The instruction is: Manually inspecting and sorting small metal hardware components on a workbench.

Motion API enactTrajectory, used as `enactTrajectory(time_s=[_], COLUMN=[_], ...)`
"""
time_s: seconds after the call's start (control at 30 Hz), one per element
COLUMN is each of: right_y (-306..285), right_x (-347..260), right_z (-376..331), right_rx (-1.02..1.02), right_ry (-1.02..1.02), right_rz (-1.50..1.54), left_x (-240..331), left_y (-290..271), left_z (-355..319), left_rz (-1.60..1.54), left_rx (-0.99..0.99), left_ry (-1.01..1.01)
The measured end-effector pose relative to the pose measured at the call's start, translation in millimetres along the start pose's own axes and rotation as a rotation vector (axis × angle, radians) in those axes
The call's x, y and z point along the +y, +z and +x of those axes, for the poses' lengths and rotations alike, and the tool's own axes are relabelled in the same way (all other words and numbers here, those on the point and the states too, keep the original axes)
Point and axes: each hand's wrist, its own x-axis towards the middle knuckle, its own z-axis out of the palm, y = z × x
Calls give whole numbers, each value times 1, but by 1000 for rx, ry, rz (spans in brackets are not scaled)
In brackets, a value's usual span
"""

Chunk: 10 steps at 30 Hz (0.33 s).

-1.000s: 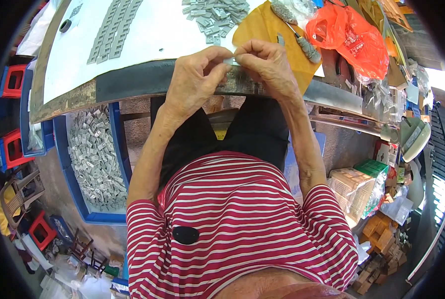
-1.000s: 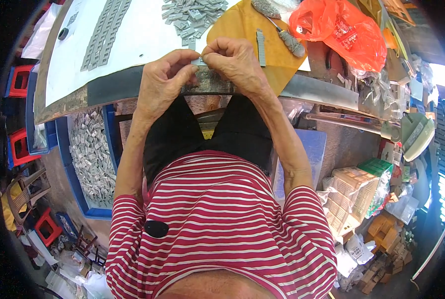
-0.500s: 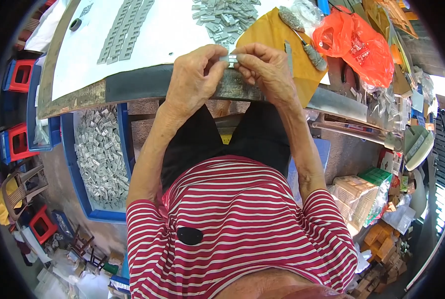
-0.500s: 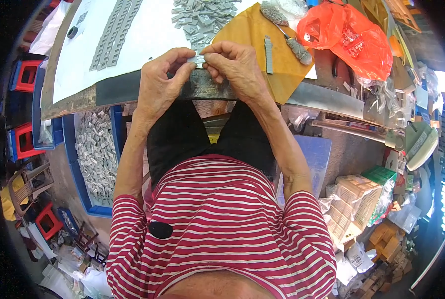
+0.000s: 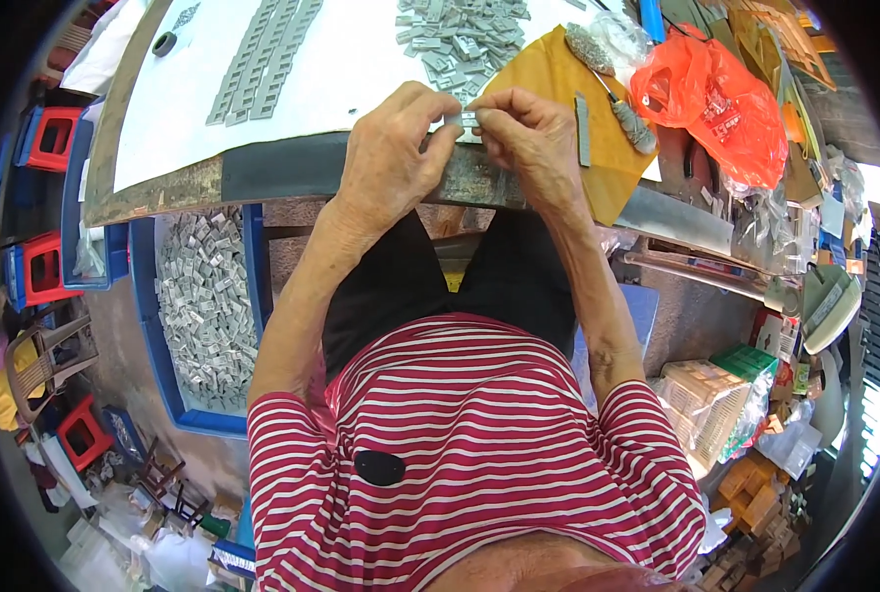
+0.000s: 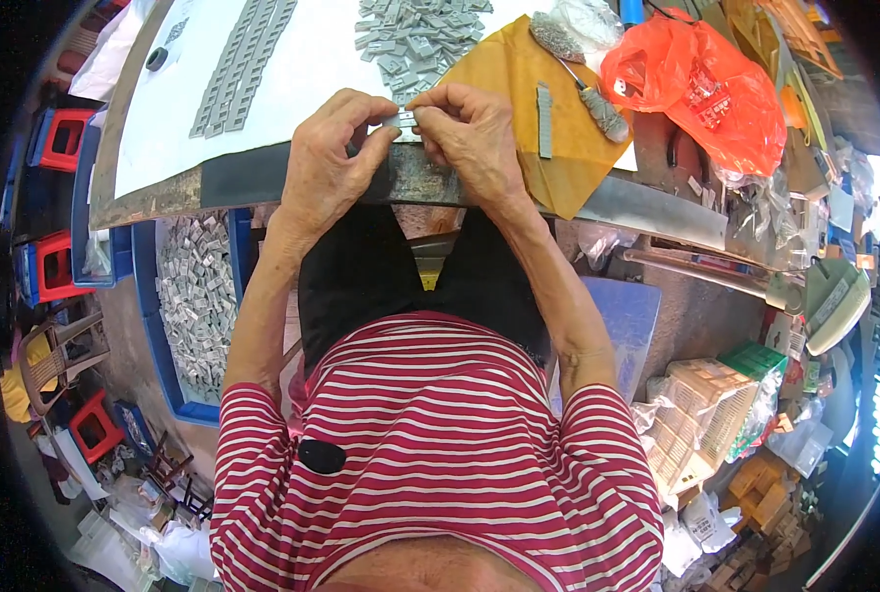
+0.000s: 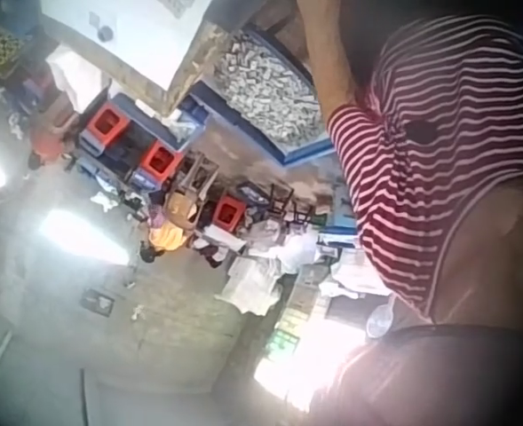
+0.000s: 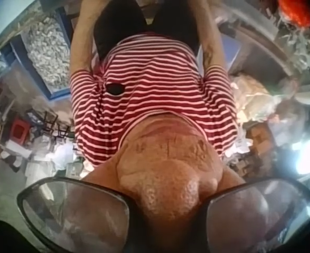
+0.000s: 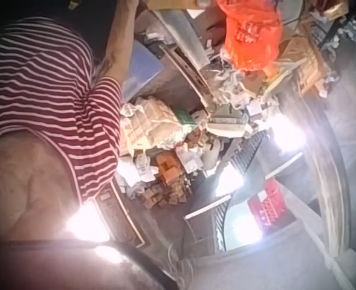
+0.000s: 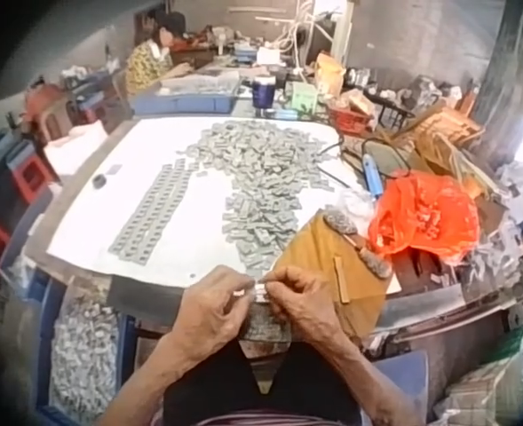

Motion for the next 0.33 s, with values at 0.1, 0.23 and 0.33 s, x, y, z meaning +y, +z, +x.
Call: enactTrajectory(time_s=[0.1,0.23,0.33], right_y=[2,6,4], right_x=[-4,0,-4], right_z=[1,0,-8], right_rx=[4,41,18], right_ry=[4,-8,10], right_rz=[-52,2,-11], left_x=[-4,-23,-40], left_y=[-3,-9,-18], left_z=[5,16,35], left_rz=[20,3,44], left_rx=[0,16,83], left_ry=[-20,-92,-138])
